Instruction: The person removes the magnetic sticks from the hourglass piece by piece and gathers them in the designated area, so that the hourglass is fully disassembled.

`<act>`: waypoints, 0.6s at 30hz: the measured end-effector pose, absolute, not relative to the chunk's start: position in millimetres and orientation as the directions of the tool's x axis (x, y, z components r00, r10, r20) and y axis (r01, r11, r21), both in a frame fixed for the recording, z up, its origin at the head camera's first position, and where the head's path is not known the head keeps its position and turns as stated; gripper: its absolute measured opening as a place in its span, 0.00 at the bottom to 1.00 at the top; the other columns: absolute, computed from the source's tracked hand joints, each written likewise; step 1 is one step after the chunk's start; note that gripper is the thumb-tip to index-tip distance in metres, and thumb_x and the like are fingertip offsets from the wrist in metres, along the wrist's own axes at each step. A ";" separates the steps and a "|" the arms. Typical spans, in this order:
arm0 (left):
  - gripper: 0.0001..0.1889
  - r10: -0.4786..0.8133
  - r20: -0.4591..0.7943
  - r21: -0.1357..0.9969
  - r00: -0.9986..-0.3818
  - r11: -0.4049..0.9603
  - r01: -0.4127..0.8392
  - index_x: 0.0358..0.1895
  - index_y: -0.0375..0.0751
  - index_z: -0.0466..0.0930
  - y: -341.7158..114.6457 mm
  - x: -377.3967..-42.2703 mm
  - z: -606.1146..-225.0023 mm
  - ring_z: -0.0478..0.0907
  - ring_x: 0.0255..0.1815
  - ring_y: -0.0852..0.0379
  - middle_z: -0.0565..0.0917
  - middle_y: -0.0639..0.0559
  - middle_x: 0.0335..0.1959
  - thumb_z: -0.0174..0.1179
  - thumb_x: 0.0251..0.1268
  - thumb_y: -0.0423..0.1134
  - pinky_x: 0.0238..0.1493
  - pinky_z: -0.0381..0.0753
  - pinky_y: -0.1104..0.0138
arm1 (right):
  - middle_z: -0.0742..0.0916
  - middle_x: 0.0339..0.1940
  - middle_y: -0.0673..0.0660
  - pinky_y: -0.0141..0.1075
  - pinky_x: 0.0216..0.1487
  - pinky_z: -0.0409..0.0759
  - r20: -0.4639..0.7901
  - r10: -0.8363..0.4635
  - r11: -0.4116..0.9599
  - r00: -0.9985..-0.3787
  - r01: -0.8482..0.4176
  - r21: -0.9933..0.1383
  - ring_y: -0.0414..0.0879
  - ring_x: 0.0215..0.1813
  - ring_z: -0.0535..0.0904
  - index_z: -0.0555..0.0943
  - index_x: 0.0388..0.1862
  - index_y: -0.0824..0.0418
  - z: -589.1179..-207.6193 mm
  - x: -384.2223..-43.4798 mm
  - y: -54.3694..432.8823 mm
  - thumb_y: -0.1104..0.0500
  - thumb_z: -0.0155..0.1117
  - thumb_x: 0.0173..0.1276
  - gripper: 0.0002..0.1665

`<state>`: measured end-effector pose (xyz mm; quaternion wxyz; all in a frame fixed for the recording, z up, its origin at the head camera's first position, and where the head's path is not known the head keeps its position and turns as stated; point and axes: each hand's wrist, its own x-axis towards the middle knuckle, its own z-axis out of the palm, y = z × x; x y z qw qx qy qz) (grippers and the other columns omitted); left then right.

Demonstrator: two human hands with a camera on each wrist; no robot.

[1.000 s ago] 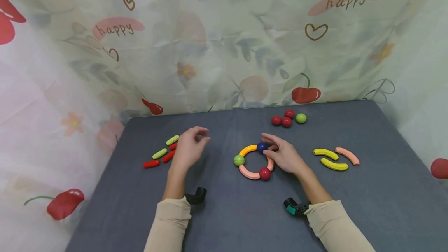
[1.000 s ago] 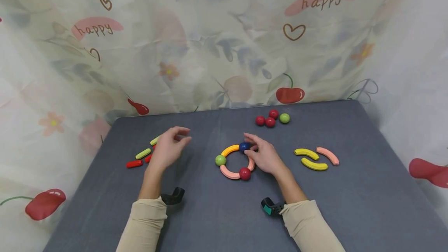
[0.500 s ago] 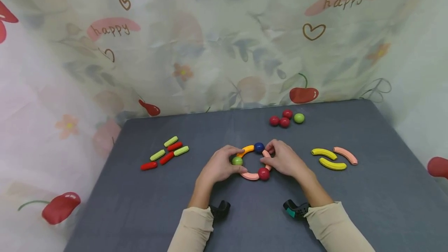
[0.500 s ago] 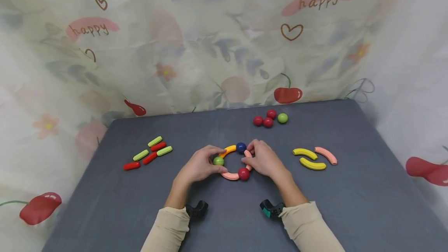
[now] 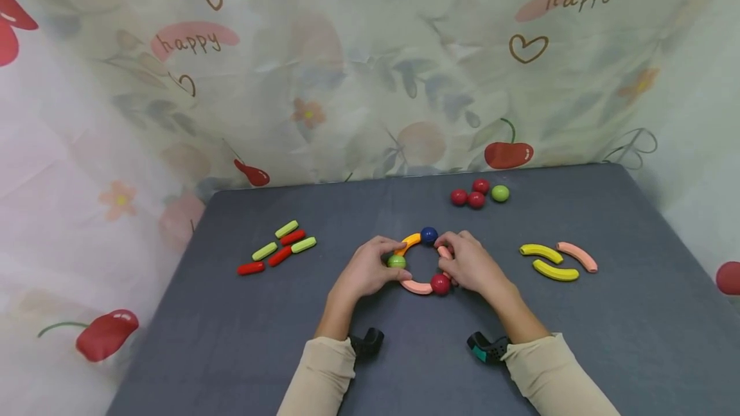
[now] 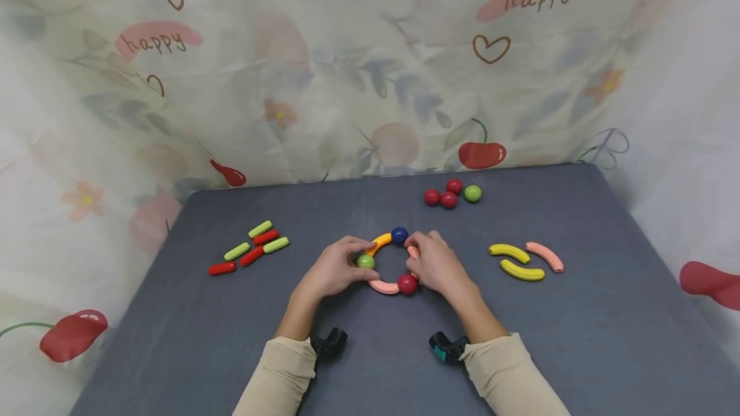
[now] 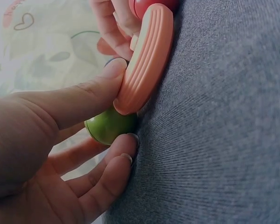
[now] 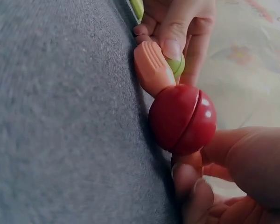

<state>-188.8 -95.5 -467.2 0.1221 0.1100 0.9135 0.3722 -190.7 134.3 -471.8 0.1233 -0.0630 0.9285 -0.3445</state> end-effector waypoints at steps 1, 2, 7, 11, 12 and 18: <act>0.31 0.290 -0.143 0.707 -0.946 0.699 0.108 0.65 0.51 0.82 -95.6 -188.8 -467.4 0.75 0.67 0.48 0.80 0.52 0.64 0.77 0.56 0.47 0.71 0.73 0.51 | 0.76 0.49 0.64 0.33 0.27 0.79 -0.190 -0.205 0.759 -0.960 -0.033 -0.651 0.46 0.26 0.78 0.78 0.62 0.59 -471.0 -190.7 133.9 0.58 0.63 0.70 0.21; 0.31 0.288 -0.145 0.707 -0.946 0.699 0.105 0.65 0.51 0.82 -95.7 -188.8 -467.5 0.75 0.67 0.48 0.80 0.52 0.64 0.77 0.56 0.47 0.71 0.73 0.51 | 0.76 0.49 0.64 0.33 0.28 0.79 -0.196 -0.209 0.765 -0.958 -0.035 -0.644 0.47 0.29 0.78 0.78 0.62 0.59 -470.0 -190.6 133.8 0.57 0.64 0.70 0.23; 0.31 0.289 -0.153 0.711 -0.945 0.696 0.098 0.65 0.52 0.82 -95.9 -188.7 -466.9 0.74 0.68 0.48 0.80 0.52 0.64 0.77 0.56 0.46 0.72 0.72 0.51 | 0.76 0.50 0.63 0.35 0.36 0.76 -0.236 -0.222 0.793 -0.946 -0.034 -0.608 0.50 0.43 0.73 0.76 0.66 0.60 -464.1 -189.8 134.1 0.50 0.74 0.65 0.33; 0.31 0.293 -0.152 0.714 -0.944 0.693 0.100 0.65 0.52 0.82 -95.5 -189.5 -464.8 0.74 0.69 0.48 0.80 0.52 0.65 0.78 0.55 0.45 0.72 0.72 0.51 | 0.76 0.55 0.65 0.42 0.46 0.78 -0.232 -0.221 0.814 -0.947 -0.048 -0.579 0.53 0.48 0.74 0.75 0.67 0.62 -460.8 -187.8 130.8 0.51 0.74 0.65 0.35; 0.31 0.293 -0.152 0.714 -0.944 0.693 0.100 0.65 0.52 0.82 -95.3 -189.7 -464.3 0.74 0.69 0.48 0.80 0.52 0.65 0.78 0.55 0.45 0.72 0.72 0.51 | 0.75 0.56 0.66 0.44 0.48 0.79 -0.230 -0.215 0.819 -0.949 -0.047 -0.572 0.53 0.49 0.74 0.75 0.67 0.63 -460.3 -187.3 129.7 0.52 0.72 0.66 0.34; 0.31 0.292 -0.166 0.716 -0.942 0.693 0.089 0.65 0.53 0.82 -94.7 -189.1 -463.5 0.73 0.69 0.47 0.79 0.52 0.66 0.78 0.55 0.46 0.72 0.72 0.50 | 0.73 0.62 0.68 0.53 0.53 0.79 -0.238 -0.131 0.864 -0.962 0.007 -0.504 0.58 0.49 0.77 0.73 0.69 0.60 -451.8 -185.7 136.4 0.57 0.64 0.68 0.30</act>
